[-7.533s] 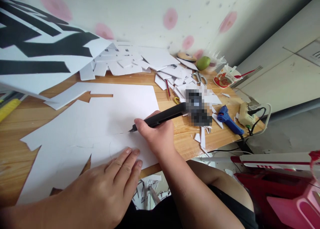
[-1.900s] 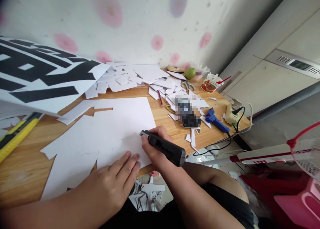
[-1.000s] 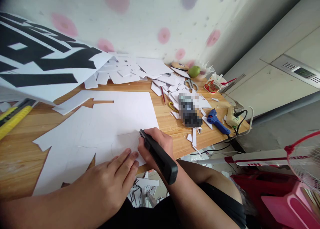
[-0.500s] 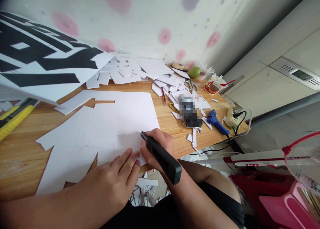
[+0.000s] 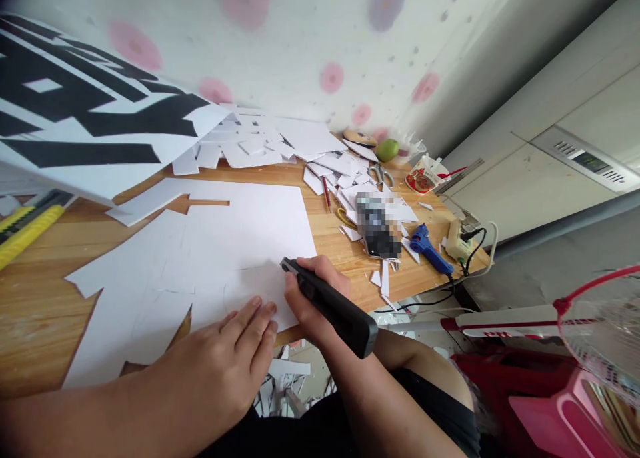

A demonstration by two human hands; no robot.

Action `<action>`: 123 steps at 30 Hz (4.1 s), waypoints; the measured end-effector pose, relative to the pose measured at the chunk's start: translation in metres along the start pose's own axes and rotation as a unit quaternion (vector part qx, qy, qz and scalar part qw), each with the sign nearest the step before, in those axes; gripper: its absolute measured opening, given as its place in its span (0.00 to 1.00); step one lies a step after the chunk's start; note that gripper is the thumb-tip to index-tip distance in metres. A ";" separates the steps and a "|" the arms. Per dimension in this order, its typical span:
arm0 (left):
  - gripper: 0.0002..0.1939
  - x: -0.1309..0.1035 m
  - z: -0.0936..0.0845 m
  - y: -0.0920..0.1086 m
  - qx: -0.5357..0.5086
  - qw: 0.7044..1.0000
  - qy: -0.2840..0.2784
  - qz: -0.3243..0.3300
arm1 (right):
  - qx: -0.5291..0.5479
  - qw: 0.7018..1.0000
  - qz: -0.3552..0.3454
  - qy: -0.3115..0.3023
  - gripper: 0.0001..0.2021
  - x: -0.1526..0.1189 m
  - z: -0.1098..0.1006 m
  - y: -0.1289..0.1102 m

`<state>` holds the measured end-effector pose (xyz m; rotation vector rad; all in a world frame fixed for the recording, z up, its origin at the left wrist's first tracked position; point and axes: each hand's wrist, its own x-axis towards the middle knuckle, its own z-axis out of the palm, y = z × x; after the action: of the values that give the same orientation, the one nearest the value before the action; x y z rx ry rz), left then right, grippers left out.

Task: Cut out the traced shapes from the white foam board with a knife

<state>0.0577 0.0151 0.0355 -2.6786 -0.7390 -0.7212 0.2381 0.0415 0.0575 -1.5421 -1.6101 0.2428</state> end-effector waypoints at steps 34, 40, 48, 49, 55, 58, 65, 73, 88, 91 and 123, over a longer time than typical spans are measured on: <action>0.13 0.012 -0.012 -0.006 0.002 1.000 -0.021 -0.001 | 0.015 0.999 -0.001 -0.042 0.03 0.006 0.000 -0.010; 0.13 0.003 -0.002 -0.003 0.003 1.000 -0.015 0.005 | 0.033 0.999 0.012 -0.011 0.03 0.000 0.001 0.000; 0.17 -0.005 0.005 0.004 -0.008 1.000 -0.006 0.008 | 0.129 0.988 -0.008 -0.089 0.12 0.015 -0.001 0.011; 0.17 -0.006 0.004 0.005 -0.010 1.000 -0.007 0.011 | 0.125 0.986 -0.012 -0.108 0.11 0.019 -0.001 0.009; 0.17 -0.005 0.000 0.001 -0.021 1.000 -0.011 0.014 | 0.092 0.983 -0.001 -0.157 0.10 0.024 0.002 0.003; 0.15 -0.001 -0.008 -0.003 -0.024 0.999 -0.021 0.018 | 0.078 0.984 -0.002 -0.162 0.10 0.021 0.003 0.002; 0.20 0.000 -0.026 -0.008 -0.031 0.994 -0.098 0.035 | 0.100 0.983 -0.017 -0.155 0.08 0.024 0.003 -0.004; 0.18 0.004 -0.025 -0.008 -0.013 0.996 -0.081 0.048 | 0.085 0.985 -0.019 -0.149 0.07 0.025 0.002 -0.007; 0.19 0.003 -0.028 -0.001 0.003 0.995 -0.094 0.018 | 0.070 0.984 -0.063 -0.152 0.06 0.024 0.002 -0.008; 0.20 0.002 -0.028 -0.001 -0.009 0.993 -0.117 0.026 | 0.054 0.982 -0.076 -0.163 0.07 0.024 0.002 -0.008; 0.19 -0.002 -0.011 0.003 -0.028 1.000 -0.010 -0.008 | 0.069 0.971 -0.146 -0.173 0.06 0.020 -0.006 -0.002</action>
<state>0.0535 0.0081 0.0437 -2.7372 -0.7576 -0.7315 0.2439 0.0566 0.0717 -1.1821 -2.0229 0.4706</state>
